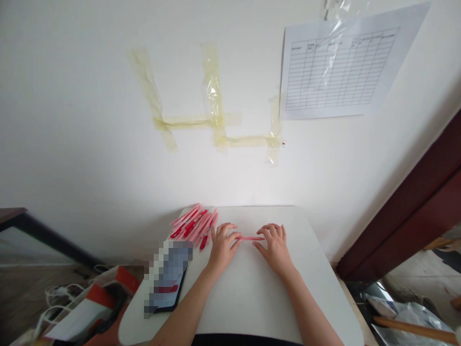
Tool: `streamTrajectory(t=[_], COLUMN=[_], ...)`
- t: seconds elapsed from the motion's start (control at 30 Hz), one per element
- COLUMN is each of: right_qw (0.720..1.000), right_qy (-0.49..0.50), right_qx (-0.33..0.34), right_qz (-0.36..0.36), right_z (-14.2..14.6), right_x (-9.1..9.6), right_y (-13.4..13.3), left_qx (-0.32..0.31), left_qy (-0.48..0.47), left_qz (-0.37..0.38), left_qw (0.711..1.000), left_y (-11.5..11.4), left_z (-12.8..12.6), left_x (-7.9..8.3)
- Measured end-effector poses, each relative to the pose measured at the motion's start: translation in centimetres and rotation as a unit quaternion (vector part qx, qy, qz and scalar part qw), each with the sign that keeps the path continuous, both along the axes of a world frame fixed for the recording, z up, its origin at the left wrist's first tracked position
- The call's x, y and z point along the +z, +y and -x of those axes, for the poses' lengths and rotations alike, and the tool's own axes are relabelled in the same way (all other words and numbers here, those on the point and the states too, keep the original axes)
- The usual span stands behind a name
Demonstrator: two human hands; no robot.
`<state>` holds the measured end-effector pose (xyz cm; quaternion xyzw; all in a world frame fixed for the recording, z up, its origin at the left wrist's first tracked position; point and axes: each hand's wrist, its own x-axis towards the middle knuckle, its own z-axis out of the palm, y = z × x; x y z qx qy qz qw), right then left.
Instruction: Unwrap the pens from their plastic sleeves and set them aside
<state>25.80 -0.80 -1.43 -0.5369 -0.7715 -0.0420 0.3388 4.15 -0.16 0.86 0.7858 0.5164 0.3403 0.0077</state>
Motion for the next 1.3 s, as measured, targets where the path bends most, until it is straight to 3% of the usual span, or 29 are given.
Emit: streamTrajectory(t=[1.3], right_qw=[1.000], right_qy=[0.006], right_qx=[0.018], right_qz=[0.017], right_z=[0.17], right_x=[0.05], right_y=[-0.12], left_qx=[-0.002], left_qy=[0.008], left_qz=[0.003], left_qw=[1.000], left_y=[-0.13], left_z=[-0.10], left_x=[0.02])
